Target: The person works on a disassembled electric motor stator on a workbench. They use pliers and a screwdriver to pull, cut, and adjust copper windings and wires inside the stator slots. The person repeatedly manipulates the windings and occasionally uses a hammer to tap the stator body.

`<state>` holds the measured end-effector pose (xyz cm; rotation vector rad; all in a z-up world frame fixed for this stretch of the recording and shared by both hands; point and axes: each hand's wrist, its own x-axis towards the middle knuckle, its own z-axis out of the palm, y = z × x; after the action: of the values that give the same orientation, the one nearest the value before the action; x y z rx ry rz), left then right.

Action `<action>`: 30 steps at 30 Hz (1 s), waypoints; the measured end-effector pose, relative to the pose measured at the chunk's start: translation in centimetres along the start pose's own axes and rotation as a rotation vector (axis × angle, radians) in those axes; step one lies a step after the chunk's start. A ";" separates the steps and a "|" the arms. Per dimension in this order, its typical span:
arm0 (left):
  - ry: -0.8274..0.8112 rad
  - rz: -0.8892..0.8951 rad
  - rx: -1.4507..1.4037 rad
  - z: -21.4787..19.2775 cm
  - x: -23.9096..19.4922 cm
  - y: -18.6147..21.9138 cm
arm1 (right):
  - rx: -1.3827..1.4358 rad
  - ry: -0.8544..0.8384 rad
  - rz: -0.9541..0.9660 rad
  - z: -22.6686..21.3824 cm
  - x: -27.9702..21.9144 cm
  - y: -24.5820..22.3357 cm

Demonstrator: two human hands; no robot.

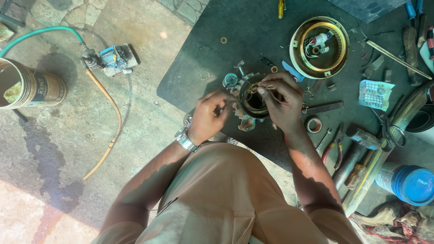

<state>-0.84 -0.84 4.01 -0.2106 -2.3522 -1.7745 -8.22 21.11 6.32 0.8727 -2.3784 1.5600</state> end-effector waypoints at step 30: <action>-0.357 0.054 -0.327 -0.8 -0.1 2.9 | 0.191 0.258 0.292 -2.6 -4.2 -4.3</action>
<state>-0.08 -0.78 6.96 -0.6820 -2.2220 -2.2441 -2.87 23.79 9.01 0.3328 -2.2741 1.9005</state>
